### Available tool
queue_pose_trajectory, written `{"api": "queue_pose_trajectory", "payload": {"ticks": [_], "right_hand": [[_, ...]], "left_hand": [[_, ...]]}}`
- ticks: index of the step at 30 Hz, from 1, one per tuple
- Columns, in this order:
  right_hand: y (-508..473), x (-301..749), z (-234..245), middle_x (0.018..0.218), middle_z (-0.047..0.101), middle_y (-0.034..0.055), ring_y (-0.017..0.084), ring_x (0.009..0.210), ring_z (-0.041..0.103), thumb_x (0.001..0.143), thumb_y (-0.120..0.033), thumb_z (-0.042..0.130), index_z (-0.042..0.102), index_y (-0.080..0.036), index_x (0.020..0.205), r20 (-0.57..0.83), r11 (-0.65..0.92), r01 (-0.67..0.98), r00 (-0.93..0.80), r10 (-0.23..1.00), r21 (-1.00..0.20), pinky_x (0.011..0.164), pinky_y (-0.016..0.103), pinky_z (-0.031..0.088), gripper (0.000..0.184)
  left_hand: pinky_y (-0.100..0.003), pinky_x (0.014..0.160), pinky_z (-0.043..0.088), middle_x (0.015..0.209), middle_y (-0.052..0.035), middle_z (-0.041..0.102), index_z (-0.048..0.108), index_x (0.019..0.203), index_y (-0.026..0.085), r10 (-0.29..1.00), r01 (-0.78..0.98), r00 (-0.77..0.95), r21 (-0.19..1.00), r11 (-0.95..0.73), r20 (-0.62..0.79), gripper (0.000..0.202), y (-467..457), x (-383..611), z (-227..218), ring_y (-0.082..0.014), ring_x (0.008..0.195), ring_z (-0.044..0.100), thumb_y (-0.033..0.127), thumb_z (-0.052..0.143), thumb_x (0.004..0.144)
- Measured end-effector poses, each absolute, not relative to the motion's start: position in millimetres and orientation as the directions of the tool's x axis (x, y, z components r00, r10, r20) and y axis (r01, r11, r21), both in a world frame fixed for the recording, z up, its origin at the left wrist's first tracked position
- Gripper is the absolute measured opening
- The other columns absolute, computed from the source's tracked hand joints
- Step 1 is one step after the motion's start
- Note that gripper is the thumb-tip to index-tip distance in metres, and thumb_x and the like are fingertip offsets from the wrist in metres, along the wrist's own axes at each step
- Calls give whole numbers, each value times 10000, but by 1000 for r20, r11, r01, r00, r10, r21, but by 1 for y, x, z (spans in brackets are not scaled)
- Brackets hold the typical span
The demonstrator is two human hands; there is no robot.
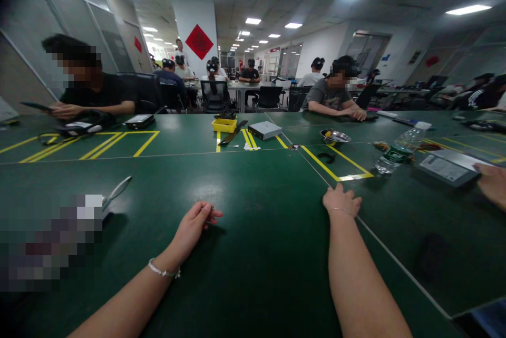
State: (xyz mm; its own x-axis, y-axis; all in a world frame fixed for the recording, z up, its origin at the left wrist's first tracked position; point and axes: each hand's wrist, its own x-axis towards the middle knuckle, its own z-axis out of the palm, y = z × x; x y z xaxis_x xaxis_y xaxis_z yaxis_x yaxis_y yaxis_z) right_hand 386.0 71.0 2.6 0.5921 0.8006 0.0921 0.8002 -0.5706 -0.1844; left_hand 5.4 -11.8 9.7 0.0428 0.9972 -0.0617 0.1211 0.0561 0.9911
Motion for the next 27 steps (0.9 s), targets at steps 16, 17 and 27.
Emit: {"api": "queue_pose_trajectory", "payload": {"ticks": [16,17,27], "right_hand": [[76,378,6,948,544,161,255,875,506,721,-211,404,610,-135,904,206,-461,833,531,822,-305,713,366,396,285],[78,367,9,920,560,140,232,843,518,721,-228,412,613,-144,887,213,-388,838,490,845,-384,719,352,395,273],[40,183,27,708,599,28,82,597,507,526,-218,665,582,-132,731,-137,-174,-105,-291,947,-979,619,245,399,237]], "left_hand": [[-223,524,386,599,-7,594,487,764,159,998,164,63,986,13,-24,269,-14,7,17,-114,551,539,406,381,769],[-220,514,381,579,0,583,494,764,159,998,166,61,986,5,-15,277,-14,7,17,-112,536,531,412,379,769],[-202,463,334,538,19,524,578,851,159,998,155,59,988,-5,-4,355,-12,3,16,-97,484,454,450,402,750]]}}
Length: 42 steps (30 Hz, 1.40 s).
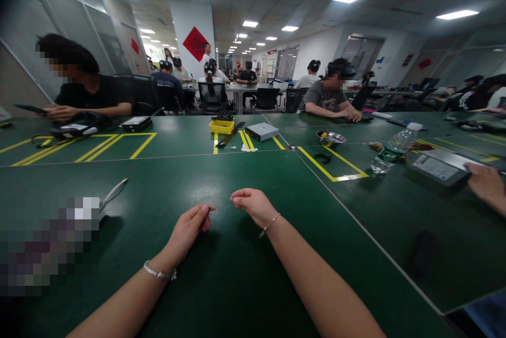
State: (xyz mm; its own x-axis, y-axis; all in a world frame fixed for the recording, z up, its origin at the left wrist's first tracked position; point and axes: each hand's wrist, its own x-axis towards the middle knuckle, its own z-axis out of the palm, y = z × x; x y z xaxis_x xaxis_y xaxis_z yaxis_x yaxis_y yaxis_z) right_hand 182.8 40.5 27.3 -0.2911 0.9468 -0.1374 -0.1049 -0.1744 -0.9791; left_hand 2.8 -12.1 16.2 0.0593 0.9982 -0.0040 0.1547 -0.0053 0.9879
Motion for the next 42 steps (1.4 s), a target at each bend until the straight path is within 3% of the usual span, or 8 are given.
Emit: {"api": "queue_pose_trajectory", "payload": {"ticks": [4,9,12,17,23,28,37,42], "right_hand": [[20,159,27,668,600,17,65,518,478,552,-275,671,559,-141,760,-198,-289,-131,-467,862,-948,522,219,366,271],[20,158,16,646,579,5,60,519,470,578,-350,656,545,-145,748,-203,-303,-148,-469,860,-942,519,210,360,288],[22,157,13,635,569,-6,63,521,472,582,-363,651,531,-156,753,-194,-301,-181,-448,873,-936,523,212,361,295],[23,155,12,613,560,1,72,529,476,608,-381,623,533,-143,700,-155,-255,-208,-403,902,-944,535,223,361,270],[23,155,8,630,544,4,79,549,462,639,-382,591,590,-142,757,-131,-200,-163,-356,925,-966,531,229,348,267],[23,152,7,617,515,-5,84,559,460,670,-366,551,595,-149,749,-117,-163,-105,-351,929,-981,536,232,352,235],[22,151,7,589,533,-12,81,523,475,656,-322,562,515,-144,706,-96,-132,-74,-366,926,-988,527,231,374,190],[22,150,6,644,551,0,86,578,496,658,-272,554,541,-142,771,-99,-143,-82,-396,913,-986,558,230,383,173]], "left_hand": [[-206,477,343,694,-20,593,585,912,170,999,154,23,988,31,-35,338,-11,2,16,-112,561,490,419,467,717],[-218,527,375,751,-30,597,561,956,157,999,128,-7,991,34,-34,349,-9,4,12,-129,637,522,369,521,682],[-231,595,398,736,-11,585,516,1010,159,999,111,-20,993,-33,35,374,-8,4,9,-118,649,525,296,546,664],[-251,668,406,806,-24,608,562,870,160,997,198,-46,979,-50,61,248,-9,5,10,-136,719,542,247,564,638],[-246,595,397,649,-20,592,570,787,145,999,215,-4,976,-43,45,292,-11,5,13,-134,617,526,400,436,740],[-233,549,383,572,-4,555,561,751,144,999,198,18,979,-53,50,335,-11,5,13,-117,538,486,427,380,766],[-248,637,384,719,-12,581,554,851,150,995,164,-54,984,-71,81,237,-8,7,9,-134,673,514,296,537,664],[-246,662,380,720,-7,575,543,768,151,993,198,-43,975,-96,106,144,-9,7,11,-129,690,512,194,549,631]]}}
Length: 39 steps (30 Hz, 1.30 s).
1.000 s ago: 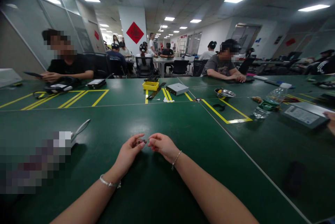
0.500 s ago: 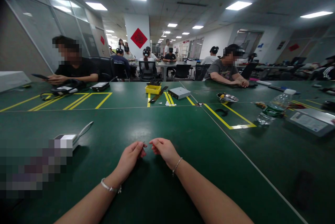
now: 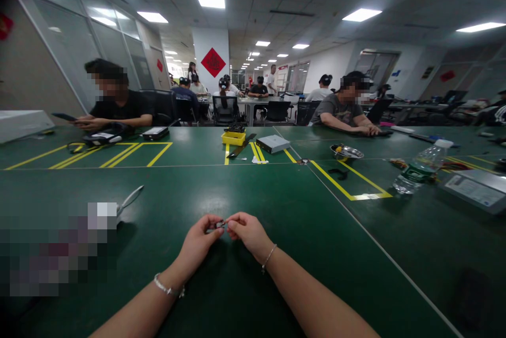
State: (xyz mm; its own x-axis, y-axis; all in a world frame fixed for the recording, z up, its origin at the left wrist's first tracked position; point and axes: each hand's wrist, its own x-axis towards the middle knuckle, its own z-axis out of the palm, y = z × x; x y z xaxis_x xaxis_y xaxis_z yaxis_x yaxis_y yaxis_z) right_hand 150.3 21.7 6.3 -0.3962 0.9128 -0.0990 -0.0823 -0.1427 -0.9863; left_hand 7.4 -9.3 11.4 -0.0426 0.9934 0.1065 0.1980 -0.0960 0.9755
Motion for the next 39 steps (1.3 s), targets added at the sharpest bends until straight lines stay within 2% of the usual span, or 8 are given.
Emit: {"api": "queue_pose_trajectory", "payload": {"ticks": [5,10,13,16,21,27,32,39], "right_hand": [[21,149,11,616,528,-14,77,551,473,653,-220,527,547,-145,746,-104,-130,-53,-353,930,-990,551,228,379,120],[20,148,12,612,516,-14,80,553,465,660,-212,509,553,-144,751,-66,-83,-37,-343,937,-996,552,234,378,122],[21,148,10,639,526,-9,82,572,471,655,-208,517,556,-143,773,-47,-65,-40,-346,937,-997,562,233,383,140],[22,149,8,664,538,-3,81,580,479,651,-211,528,554,-142,784,-52,-71,-44,-344,938,-996,563,229,386,152],[21,149,10,539,495,-28,65,462,437,672,-296,527,537,-138,702,-84,-106,-46,-344,935,-993,471,213,347,162],[20,149,11,592,538,-9,80,520,479,638,-337,575,524,-139,706,-93,-136,-82,-397,913,-987,531,234,375,216],[18,148,15,588,521,-28,67,525,450,574,-270,632,541,-140,721,-49,-79,-64,-386,921,-995,540,224,354,216],[17,149,19,569,515,-29,70,496,431,599,-237,578,554,-150,705,-73,-74,11,-325,943,-997,514,227,342,139]], "left_hand": [[-243,653,376,716,0,569,534,774,157,993,213,-48,973,-92,105,145,-8,7,8,-131,688,512,249,541,662],[-247,620,376,634,-2,553,538,728,154,994,216,6,970,-110,112,278,-9,6,8,-130,629,504,375,377,777],[-243,590,371,601,2,542,537,705,154,994,235,15,966,-104,104,312,-10,6,8,-127,595,493,394,355,785],[-247,618,378,643,-4,562,540,725,156,995,217,14,971,-101,100,278,-9,6,6,-132,632,508,386,389,770],[-258,683,382,744,-16,582,540,800,158,993,207,-27,973,-103,111,183,-7,7,4,-142,718,523,305,501,699],[-226,606,371,676,17,553,524,730,170,992,231,-40,967,-104,116,112,-7,9,7,-119,646,502,201,549,625],[-231,597,366,678,9,548,535,783,168,993,237,-26,966,-105,114,151,-7,7,5,-122,639,489,285,504,693],[-242,581,362,607,-5,534,522,645,160,994,268,24,957,-111,109,346,-13,6,12,-133,598,487,418,338,785]]}}
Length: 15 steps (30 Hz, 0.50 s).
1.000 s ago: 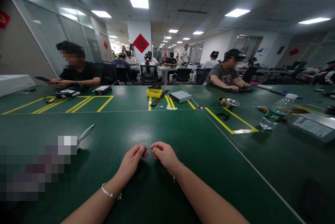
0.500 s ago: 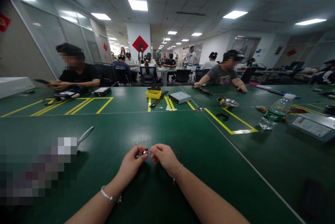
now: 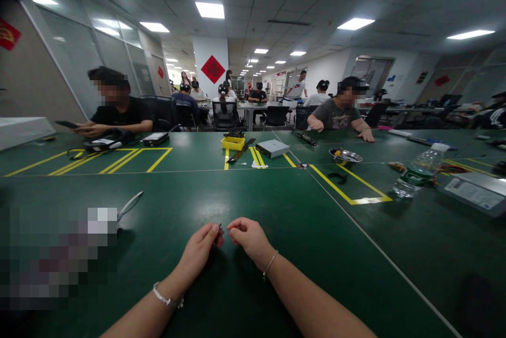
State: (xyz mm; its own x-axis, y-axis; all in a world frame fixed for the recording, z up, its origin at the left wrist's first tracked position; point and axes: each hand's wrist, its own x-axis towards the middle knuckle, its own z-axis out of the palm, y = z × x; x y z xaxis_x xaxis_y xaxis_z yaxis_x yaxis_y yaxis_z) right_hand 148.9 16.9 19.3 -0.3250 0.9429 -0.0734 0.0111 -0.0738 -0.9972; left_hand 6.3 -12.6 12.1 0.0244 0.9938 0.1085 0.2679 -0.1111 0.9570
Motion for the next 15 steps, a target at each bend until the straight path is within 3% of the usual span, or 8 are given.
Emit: {"api": "queue_pose_trajectory", "payload": {"ticks": [8,15], "right_hand": [[20,151,15,619,527,-21,79,551,451,571,-273,626,546,-155,737,-51,-64,-27,-330,943,-998,535,226,349,219],[21,151,14,553,501,-34,62,481,412,599,-300,604,520,-147,664,-65,-80,-32,-330,942,-996,494,217,321,185]], "left_hand": [[-249,609,380,646,-8,564,539,699,161,994,236,36,965,-112,107,294,-11,7,8,-140,632,512,410,395,759],[-247,609,384,683,-3,567,540,786,164,995,213,18,972,-100,99,218,-9,8,6,-133,647,513,359,471,718]]}}
